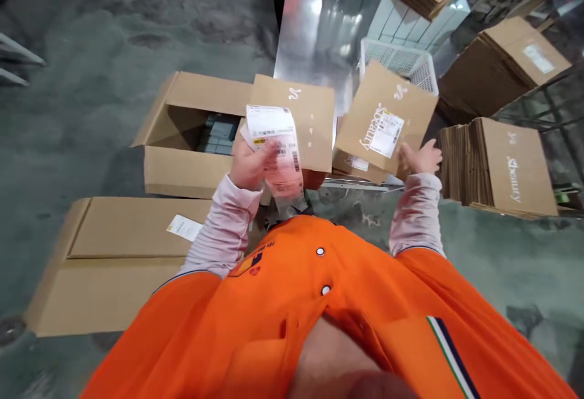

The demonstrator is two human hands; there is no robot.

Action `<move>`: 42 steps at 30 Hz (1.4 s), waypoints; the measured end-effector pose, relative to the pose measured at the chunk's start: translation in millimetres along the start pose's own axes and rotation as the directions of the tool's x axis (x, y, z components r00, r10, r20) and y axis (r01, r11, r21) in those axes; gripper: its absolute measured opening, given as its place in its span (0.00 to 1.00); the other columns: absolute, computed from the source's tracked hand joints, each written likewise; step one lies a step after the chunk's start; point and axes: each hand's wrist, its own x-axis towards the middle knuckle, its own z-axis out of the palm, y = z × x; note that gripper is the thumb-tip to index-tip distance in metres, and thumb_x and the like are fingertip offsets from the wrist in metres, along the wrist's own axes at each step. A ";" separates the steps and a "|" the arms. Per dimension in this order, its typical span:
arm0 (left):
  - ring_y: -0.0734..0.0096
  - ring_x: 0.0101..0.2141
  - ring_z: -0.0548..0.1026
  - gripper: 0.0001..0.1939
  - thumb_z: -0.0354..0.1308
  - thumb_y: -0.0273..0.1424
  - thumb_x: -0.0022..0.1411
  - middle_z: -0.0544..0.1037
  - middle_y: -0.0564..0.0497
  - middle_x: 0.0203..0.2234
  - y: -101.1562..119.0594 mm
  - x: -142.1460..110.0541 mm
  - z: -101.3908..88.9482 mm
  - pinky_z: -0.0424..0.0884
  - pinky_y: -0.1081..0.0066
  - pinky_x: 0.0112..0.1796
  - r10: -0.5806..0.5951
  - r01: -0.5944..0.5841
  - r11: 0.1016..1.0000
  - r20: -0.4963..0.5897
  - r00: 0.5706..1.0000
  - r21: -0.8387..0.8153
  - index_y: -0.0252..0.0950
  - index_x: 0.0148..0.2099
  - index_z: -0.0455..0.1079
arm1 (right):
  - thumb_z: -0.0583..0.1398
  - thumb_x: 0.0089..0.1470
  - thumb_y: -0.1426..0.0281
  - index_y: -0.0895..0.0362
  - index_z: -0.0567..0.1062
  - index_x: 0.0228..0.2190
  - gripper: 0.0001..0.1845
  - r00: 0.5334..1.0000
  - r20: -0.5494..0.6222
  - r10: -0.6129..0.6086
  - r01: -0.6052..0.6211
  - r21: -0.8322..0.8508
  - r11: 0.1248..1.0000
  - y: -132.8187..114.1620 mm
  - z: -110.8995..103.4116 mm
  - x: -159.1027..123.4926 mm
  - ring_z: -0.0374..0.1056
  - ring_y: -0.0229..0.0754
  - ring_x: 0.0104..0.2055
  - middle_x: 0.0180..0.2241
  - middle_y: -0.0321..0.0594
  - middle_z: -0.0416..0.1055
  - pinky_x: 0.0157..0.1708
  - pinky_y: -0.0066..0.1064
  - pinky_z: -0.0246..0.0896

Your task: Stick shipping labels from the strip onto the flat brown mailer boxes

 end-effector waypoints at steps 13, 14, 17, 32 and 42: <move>0.49 0.46 0.78 0.31 0.70 0.50 0.44 0.81 0.39 0.43 -27.7 -44.9 2.7 0.73 0.56 0.50 -0.314 0.259 0.940 0.268 0.911 0.222 0.31 0.43 0.79 | 0.66 0.45 0.48 0.54 0.71 0.27 0.23 0.773 0.634 -0.017 -0.331 0.426 0.842 -141.3 126.9 -97.1 0.63 0.36 0.22 0.22 0.33 0.68 0.23 0.30 0.62; 0.49 0.45 0.78 0.31 0.70 0.51 0.44 0.81 0.38 0.42 -29.1 -46.2 1.0 0.73 0.56 0.49 -0.331 0.278 0.934 0.242 0.912 0.225 0.30 0.42 0.79 | 0.65 0.46 0.47 0.54 0.70 0.27 0.23 0.784 0.620 -0.011 -0.328 0.429 0.841 -140.9 128.6 -95.3 0.61 0.36 0.22 0.22 0.33 0.67 0.22 0.29 0.61; 0.49 0.45 0.78 0.32 0.72 0.49 0.42 0.81 0.38 0.41 -29.8 -48.5 -1.2 0.73 0.57 0.49 -0.322 0.270 0.934 0.225 0.920 0.233 0.30 0.43 0.78 | 0.62 0.50 0.46 0.53 0.66 0.29 0.23 0.838 0.545 -0.010 -0.279 0.446 0.851 -140.2 132.5 -90.1 0.59 0.36 0.21 0.22 0.31 0.63 0.22 0.29 0.61; 0.71 0.27 0.73 0.22 0.70 0.48 0.45 0.77 0.50 0.24 -35.5 -46.0 16.8 0.69 0.72 0.32 -0.162 0.173 0.973 -0.083 0.983 0.154 0.32 0.29 0.75 | 0.59 0.58 0.61 0.54 0.81 0.32 0.13 0.709 0.611 -0.352 0.289 0.203 0.935 -174.2 125.9 -59.0 0.72 0.43 0.34 0.31 0.40 0.77 0.39 0.34 0.66; 0.69 0.30 0.76 0.25 0.73 0.47 0.40 0.79 0.50 0.28 -53.8 -47.8 26.0 0.71 0.71 0.35 -0.216 0.226 0.969 -0.097 0.971 0.104 0.33 0.34 0.75 | 0.66 0.52 0.62 0.55 0.81 0.28 0.09 0.799 0.496 -0.339 0.322 0.124 0.939 -172.4 131.8 -44.8 0.72 0.44 0.42 0.40 0.42 0.75 0.45 0.37 0.65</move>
